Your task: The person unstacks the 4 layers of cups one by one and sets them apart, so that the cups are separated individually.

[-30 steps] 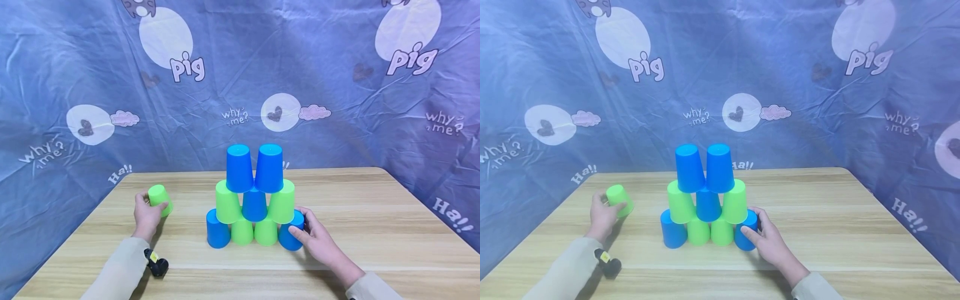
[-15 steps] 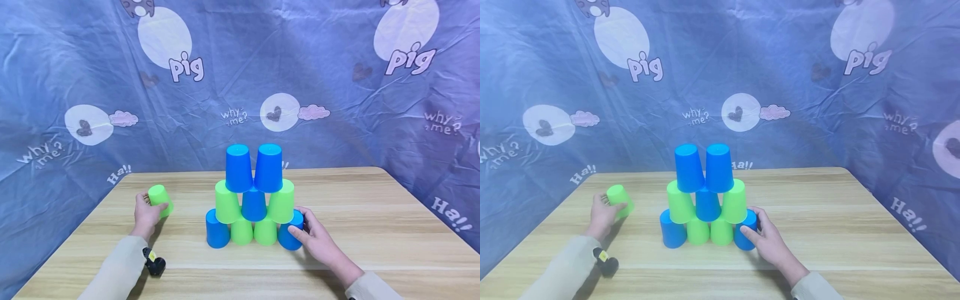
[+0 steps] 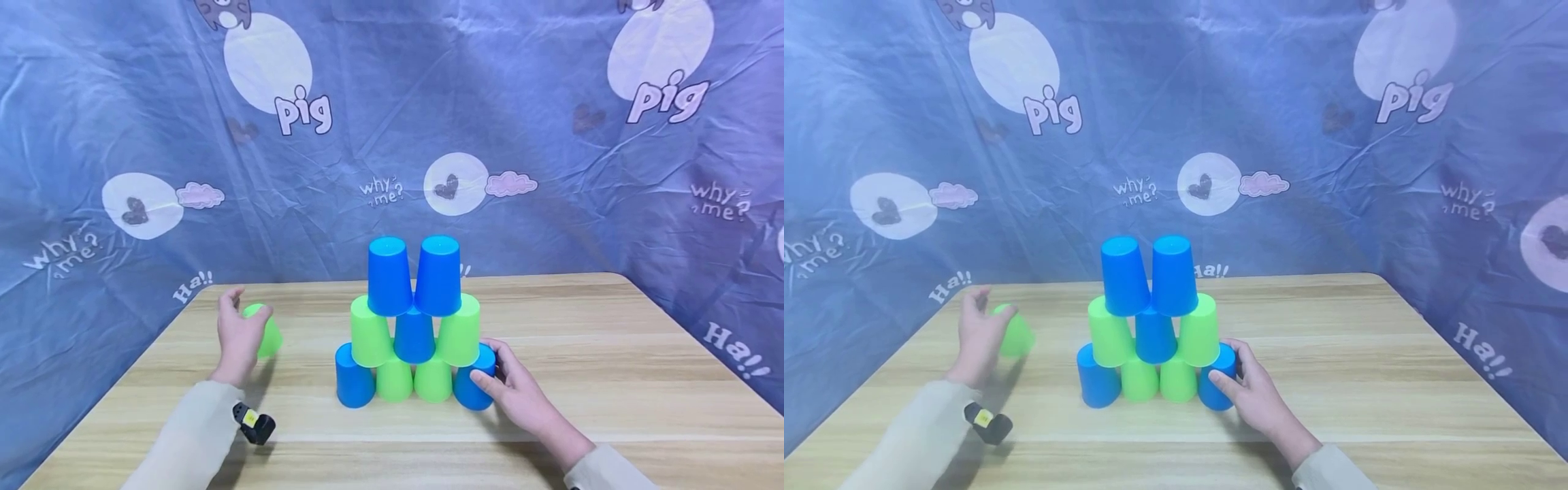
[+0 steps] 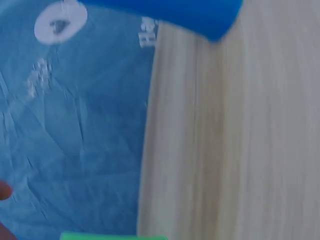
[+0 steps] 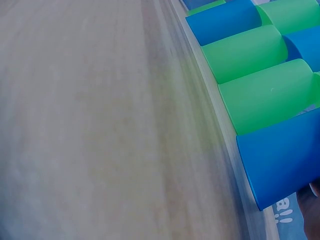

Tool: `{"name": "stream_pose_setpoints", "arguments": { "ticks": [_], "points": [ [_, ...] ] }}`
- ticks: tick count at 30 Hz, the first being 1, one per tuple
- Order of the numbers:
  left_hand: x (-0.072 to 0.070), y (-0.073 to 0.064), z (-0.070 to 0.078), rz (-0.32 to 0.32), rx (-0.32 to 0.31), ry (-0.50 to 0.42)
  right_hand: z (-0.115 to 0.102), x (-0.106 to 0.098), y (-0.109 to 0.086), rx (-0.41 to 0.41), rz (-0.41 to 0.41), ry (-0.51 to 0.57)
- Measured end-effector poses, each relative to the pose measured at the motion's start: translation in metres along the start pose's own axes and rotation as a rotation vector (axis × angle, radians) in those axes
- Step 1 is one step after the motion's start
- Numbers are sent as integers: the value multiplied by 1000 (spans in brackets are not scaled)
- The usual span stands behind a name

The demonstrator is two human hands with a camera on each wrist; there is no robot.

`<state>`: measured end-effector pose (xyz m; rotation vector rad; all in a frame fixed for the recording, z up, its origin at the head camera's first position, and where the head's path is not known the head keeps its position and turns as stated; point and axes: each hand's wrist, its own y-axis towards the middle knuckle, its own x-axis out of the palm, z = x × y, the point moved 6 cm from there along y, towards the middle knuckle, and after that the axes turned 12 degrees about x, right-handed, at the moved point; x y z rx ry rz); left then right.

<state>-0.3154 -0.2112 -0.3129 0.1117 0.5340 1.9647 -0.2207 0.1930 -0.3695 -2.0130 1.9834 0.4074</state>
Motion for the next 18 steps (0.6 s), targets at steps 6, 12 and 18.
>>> {"name": "stream_pose_setpoints", "arguments": {
  "ticks": [6, 12, 18],
  "points": [
    [12, -10, 39, 103, 211, -238, -2, -1, 0, 0, -2, 6],
    [26, -23, 65, 53, 251, -344, -2, -1, -1, -13, 10, 0],
    [34, -38, 84, 44, 359, -419, 0, 0, 0, 10, 7, 6]
  ]
}}
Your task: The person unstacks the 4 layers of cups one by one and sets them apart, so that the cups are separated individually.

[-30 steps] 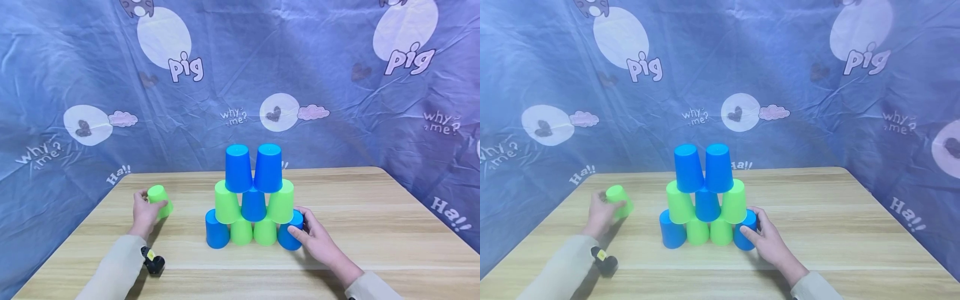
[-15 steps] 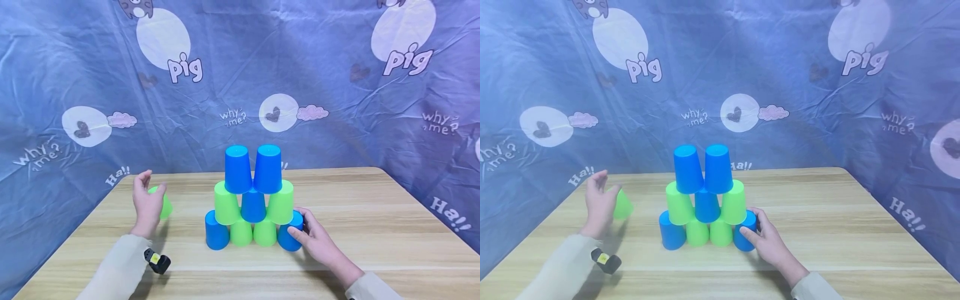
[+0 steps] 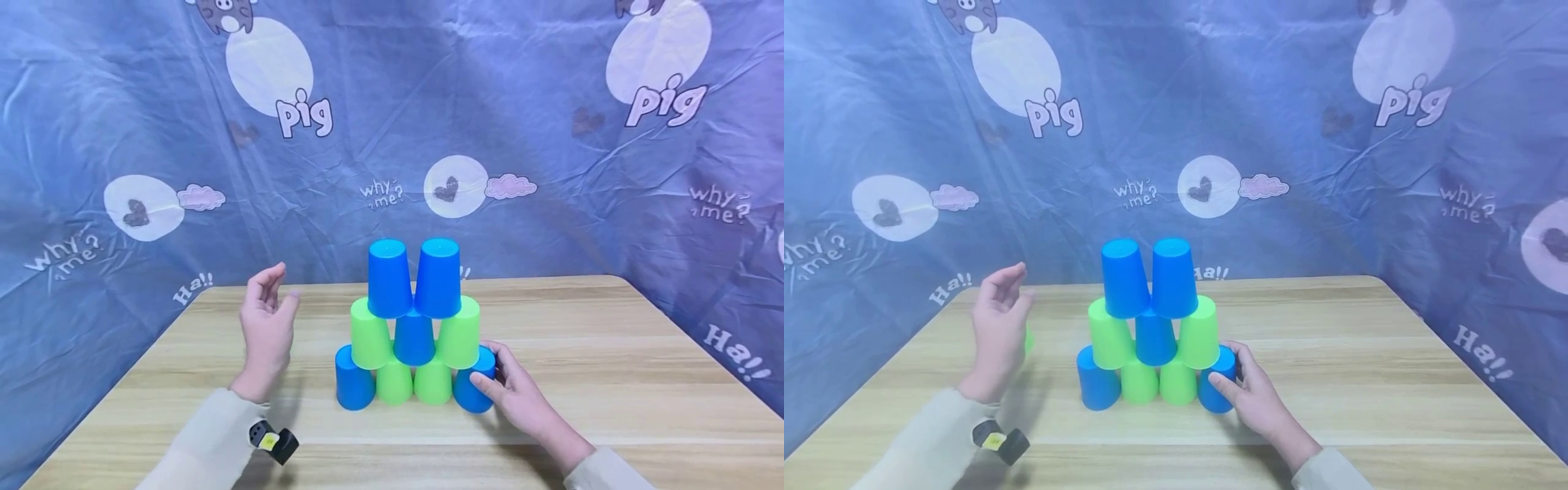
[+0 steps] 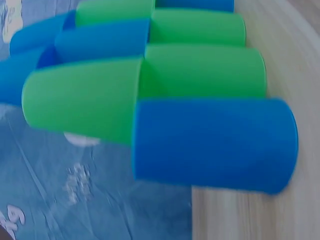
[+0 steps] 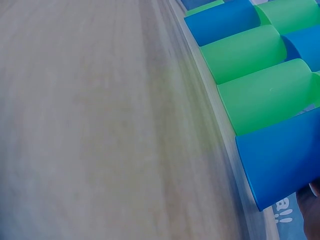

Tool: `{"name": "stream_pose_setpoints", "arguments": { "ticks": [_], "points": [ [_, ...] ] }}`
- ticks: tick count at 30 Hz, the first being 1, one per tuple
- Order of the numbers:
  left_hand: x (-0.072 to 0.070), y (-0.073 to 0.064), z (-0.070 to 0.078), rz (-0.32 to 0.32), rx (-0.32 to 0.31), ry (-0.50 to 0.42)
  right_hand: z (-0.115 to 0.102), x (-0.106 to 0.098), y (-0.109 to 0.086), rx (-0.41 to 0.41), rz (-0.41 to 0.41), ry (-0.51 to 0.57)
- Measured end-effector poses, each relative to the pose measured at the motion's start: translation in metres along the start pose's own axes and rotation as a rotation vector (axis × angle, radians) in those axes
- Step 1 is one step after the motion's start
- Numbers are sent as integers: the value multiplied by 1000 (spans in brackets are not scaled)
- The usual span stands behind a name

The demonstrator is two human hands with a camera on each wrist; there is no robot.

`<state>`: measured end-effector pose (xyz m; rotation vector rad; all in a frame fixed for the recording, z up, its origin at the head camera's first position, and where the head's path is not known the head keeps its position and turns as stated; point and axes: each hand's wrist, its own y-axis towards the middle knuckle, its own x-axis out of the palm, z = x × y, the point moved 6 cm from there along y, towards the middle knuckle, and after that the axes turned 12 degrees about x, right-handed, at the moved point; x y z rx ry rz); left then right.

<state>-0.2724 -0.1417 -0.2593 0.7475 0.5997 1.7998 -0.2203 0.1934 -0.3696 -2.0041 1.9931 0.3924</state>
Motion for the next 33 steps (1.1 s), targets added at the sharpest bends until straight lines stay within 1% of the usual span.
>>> {"name": "stream_pose_setpoints", "arguments": {
  "ticks": [2, 4, 7, 10, 13, 18, 23, 25, 27, 30, 33],
  "points": [
    [6, -3, 6, -35, 19, -17, 0, 0, 0, -4, -2, -2],
    [12, -5, 12, -69, 16, -37, -1, 0, 0, -9, 0, 0],
    [22, -8, 17, -112, -17, -72, -3, -1, -1, -21, 0, 2],
    [35, -10, 19, -160, -63, -100, -3, -1, 0, -24, 0, 3],
    [46, -12, 23, -217, -81, -118, -2, -1, 0, -20, 1, 0],
    [60, -16, 30, -293, -64, -141, 0, 0, 0, -8, 0, 1],
    [71, -20, 37, -371, -35, -140, -1, 0, 0, -21, -2, -1],
    [74, -21, 39, -394, -29, -143, -2, 0, -1, -28, -2, -2],
    [77, -23, 41, -404, -30, -138, -3, 0, -1, -30, -2, 0],
    [80, -26, 42, -417, -48, -129, -3, 0, -1, -29, -5, 2],
    [85, -29, 42, -441, -79, -102, -3, 0, -1, -23, -6, 2]
  ]
}}
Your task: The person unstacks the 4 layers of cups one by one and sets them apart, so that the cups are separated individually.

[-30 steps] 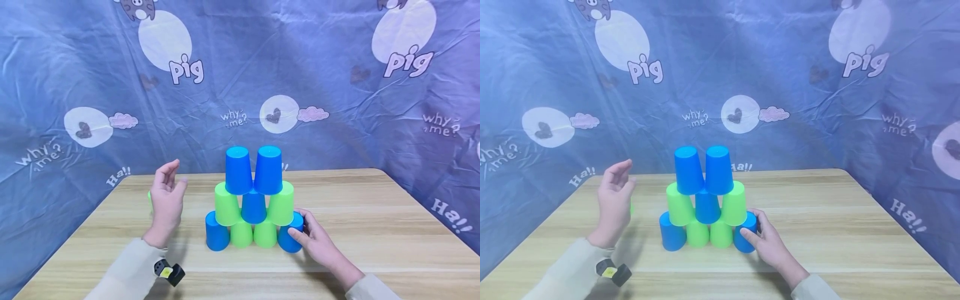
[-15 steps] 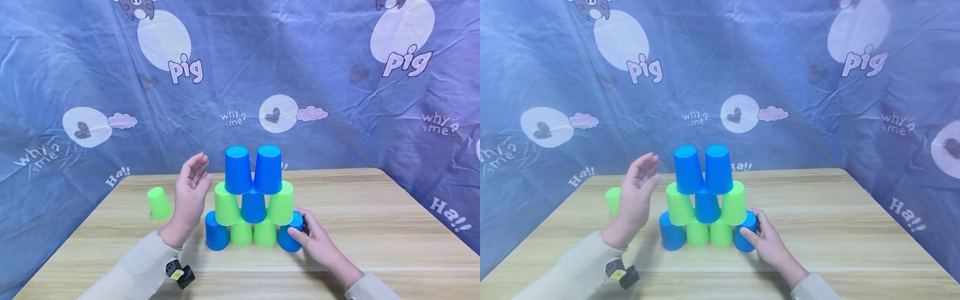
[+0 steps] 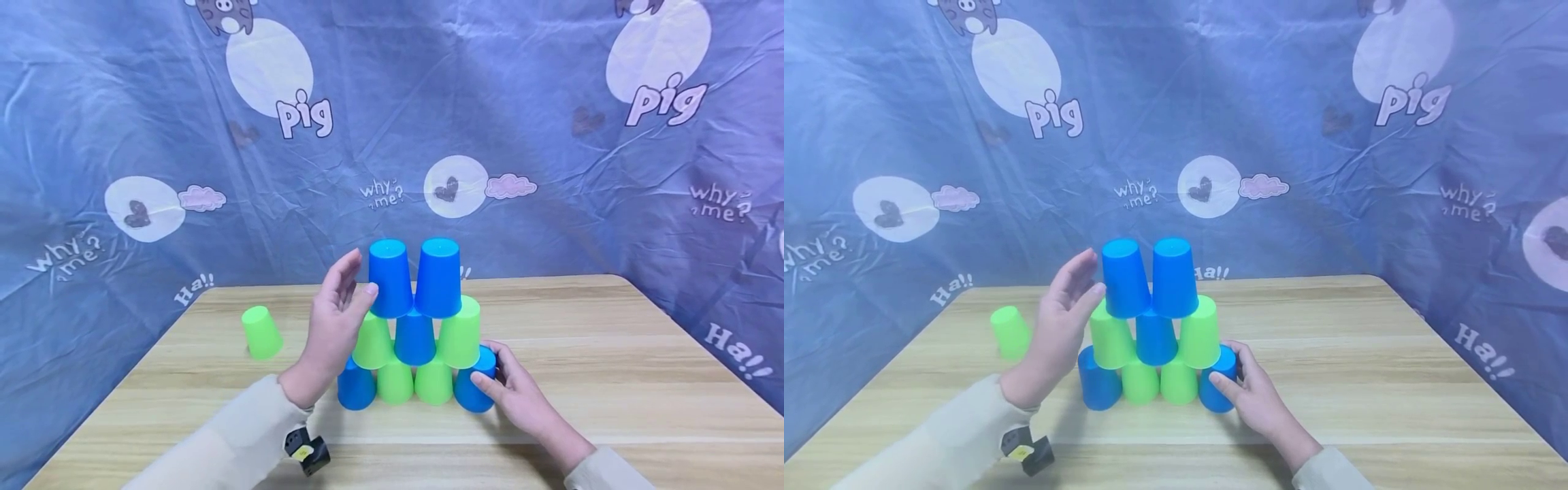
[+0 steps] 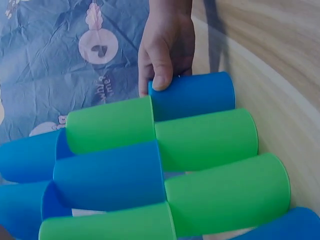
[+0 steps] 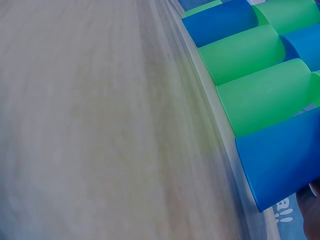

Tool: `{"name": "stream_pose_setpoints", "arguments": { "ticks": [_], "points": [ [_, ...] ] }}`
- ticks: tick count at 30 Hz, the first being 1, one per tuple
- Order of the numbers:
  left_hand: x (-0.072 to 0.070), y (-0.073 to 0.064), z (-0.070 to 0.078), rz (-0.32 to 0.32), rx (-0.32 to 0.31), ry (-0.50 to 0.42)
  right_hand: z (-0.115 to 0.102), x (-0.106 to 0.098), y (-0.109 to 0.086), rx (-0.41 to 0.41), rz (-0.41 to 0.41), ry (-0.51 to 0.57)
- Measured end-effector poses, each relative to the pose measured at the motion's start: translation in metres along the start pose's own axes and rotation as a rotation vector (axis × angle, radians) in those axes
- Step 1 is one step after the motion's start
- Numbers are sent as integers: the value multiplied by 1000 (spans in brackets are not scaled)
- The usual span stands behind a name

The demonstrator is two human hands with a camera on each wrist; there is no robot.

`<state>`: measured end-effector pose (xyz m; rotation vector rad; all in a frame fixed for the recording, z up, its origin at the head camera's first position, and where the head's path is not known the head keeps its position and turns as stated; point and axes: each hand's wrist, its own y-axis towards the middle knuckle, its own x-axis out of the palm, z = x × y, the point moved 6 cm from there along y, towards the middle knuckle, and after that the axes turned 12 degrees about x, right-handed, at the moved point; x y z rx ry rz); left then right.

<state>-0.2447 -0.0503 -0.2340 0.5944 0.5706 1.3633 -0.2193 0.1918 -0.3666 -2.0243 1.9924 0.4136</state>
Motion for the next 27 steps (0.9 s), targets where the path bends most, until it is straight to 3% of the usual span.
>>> {"name": "stream_pose_setpoints", "arguments": {
  "ticks": [11, 27],
  "points": [
    [16, 1, 4, -76, -92, 79, 0, 0, 0, -5, 8, 10],
    [17, 6, -2, -59, -84, 142, 3, 0, 1, 1, 3, 3]
  ]
}}
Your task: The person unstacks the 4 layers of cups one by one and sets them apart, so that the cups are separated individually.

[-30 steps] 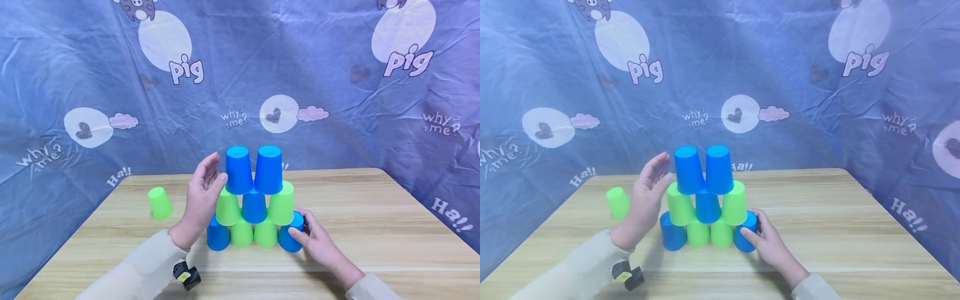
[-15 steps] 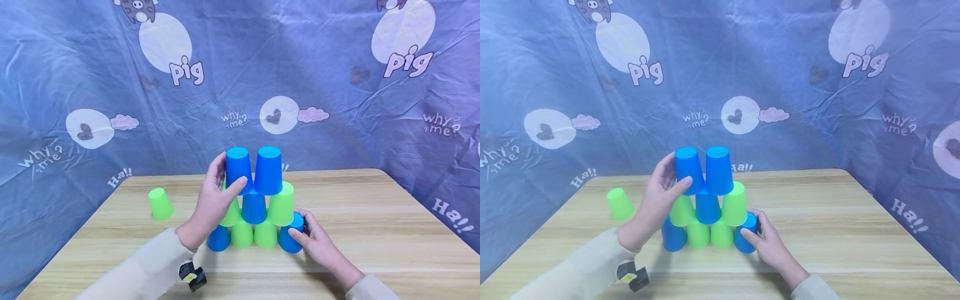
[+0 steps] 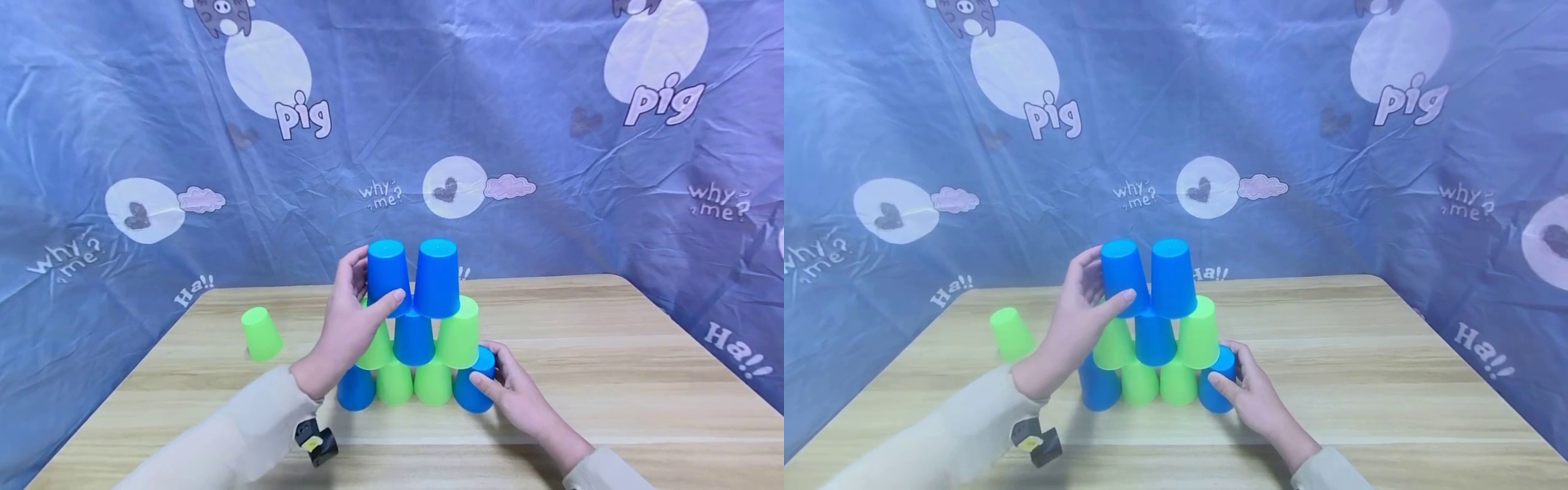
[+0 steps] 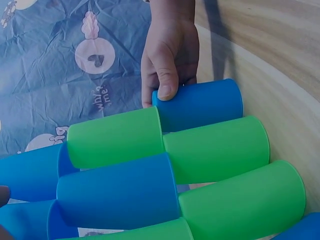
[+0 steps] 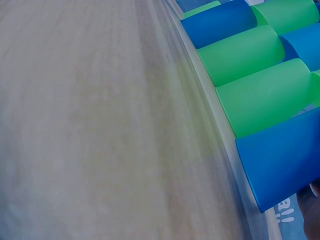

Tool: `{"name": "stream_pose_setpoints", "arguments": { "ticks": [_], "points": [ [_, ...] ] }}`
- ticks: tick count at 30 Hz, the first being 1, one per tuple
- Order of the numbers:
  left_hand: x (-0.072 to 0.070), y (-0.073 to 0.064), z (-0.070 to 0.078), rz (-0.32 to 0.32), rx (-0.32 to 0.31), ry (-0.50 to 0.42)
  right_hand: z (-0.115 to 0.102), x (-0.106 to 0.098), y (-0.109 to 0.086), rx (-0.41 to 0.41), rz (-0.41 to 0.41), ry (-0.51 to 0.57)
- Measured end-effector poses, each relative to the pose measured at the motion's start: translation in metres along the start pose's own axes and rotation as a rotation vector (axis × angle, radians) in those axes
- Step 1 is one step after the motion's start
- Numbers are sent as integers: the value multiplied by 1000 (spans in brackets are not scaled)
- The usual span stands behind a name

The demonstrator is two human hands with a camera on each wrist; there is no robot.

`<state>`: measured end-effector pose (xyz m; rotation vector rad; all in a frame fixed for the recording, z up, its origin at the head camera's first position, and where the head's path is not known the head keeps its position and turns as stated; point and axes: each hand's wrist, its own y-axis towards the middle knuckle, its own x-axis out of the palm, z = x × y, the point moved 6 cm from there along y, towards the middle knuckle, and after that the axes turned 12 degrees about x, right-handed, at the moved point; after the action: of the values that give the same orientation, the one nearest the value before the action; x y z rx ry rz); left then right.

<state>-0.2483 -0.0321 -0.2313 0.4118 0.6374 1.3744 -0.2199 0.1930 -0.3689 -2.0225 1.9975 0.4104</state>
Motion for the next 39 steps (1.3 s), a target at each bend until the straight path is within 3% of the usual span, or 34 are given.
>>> {"name": "stream_pose_setpoints", "arguments": {
  "ticks": [18, 39],
  "points": [
    [0, 1, -6, 31, -51, 26, -1, 0, 0, -7, 2, 21],
    [-9, -3, -2, 82, -20, -14, -1, 0, 0, -19, 15, 14]
  ]
}}
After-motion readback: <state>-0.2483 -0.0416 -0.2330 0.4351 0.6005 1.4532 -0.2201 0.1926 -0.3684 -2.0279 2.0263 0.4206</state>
